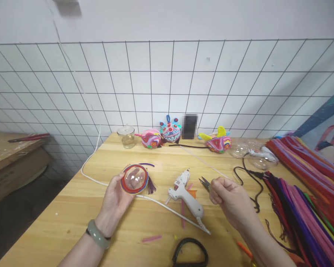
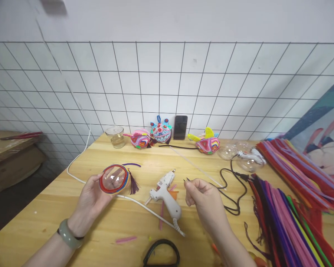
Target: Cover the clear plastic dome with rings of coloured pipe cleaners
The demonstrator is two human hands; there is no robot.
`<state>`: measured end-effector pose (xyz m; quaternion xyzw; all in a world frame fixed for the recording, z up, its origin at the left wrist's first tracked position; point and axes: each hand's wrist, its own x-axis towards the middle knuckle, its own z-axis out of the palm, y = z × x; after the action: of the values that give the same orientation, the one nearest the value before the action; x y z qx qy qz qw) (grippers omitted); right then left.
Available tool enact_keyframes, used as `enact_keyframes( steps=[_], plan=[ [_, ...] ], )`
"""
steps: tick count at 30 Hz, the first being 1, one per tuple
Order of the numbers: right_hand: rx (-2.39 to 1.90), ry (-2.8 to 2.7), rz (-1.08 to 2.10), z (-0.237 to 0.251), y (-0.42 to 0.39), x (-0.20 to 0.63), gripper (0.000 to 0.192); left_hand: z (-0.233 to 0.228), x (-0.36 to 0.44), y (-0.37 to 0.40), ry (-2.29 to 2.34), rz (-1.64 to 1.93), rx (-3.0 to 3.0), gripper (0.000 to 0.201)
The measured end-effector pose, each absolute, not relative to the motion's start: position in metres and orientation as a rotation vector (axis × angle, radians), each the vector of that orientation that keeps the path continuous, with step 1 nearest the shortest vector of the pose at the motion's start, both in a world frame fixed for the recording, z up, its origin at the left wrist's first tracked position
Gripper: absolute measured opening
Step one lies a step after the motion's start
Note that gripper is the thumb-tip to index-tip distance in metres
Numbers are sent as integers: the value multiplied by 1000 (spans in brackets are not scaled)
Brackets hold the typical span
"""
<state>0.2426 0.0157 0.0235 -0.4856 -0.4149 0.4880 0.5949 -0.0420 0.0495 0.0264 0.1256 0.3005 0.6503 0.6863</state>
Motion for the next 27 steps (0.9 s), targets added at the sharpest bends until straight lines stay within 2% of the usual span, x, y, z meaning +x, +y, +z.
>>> enact_keyframes(
  steps=[10, 14, 20, 25, 27],
  plan=[
    [-1147, -990, 1074, 32, 21, 250, 51, 28, -42, 51, 687, 1459, 285, 26],
    [-1202, -969, 988, 32, 23, 253, 36, 26, -42, 52, 689, 1494, 261, 25],
    [-1279, -990, 926, 36, 22, 255, 35, 25, -44, 53, 711, 1489, 252, 25],
    [-1221, -996, 882, 42, 23, 258, 55, 30, -43, 52, 733, 1487, 247, 32],
    [-1217, -1016, 870, 44, 23, 259, 56, 33, -41, 51, 746, 1475, 231, 35]
  ],
)
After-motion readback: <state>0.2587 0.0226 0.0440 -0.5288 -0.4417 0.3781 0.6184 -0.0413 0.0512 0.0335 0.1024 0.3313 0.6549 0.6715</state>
